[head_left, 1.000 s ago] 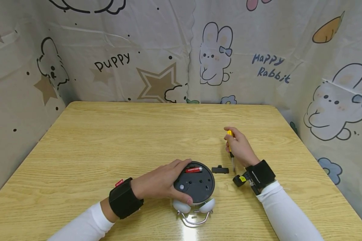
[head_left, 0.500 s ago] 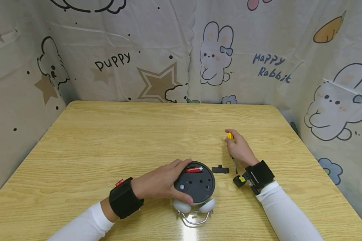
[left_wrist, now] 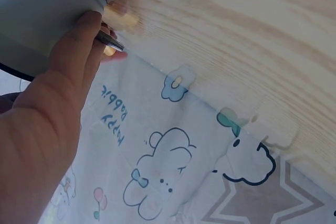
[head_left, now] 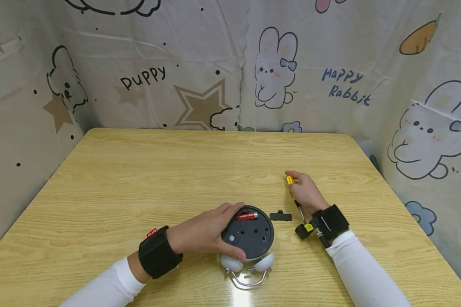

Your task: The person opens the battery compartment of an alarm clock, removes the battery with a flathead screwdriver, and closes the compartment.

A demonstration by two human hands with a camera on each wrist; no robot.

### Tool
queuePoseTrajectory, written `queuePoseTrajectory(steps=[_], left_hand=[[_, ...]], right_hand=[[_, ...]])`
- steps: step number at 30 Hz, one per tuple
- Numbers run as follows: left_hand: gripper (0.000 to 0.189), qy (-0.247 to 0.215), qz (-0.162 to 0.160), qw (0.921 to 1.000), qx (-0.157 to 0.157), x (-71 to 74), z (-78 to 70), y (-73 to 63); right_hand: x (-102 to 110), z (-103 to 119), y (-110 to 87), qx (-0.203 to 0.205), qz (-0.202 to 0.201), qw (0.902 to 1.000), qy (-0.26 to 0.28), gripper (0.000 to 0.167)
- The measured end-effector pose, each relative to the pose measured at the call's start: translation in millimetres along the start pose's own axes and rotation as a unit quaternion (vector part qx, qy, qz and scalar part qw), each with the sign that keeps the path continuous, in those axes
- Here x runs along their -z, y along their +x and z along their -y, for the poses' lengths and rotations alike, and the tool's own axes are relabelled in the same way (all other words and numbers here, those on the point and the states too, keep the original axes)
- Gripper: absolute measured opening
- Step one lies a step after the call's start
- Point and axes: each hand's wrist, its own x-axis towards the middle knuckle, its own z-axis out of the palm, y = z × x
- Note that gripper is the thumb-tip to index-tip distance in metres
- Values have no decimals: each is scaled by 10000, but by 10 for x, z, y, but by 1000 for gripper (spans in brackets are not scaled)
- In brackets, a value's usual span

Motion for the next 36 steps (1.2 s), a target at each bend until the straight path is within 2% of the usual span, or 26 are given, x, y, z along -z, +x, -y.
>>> queuePoseTrajectory(steps=[6,16,26,36], left_hand=[[119,84,8,10000,-21,12,-12,0],[118,89,26,10000,20,12,-12,0],[118,68,-2,10000,3,3,-11,3],[118,24,16,10000,64,-2,-11,2]], right_hand=[[-15,-13,2,-54,32,9998,198,63],[-49,-16,4,66,-314,9994,88,66],[-67,-10,0,64,-176,9994,276,52],[-69,16,-2,94,-329,9989,316,44]])
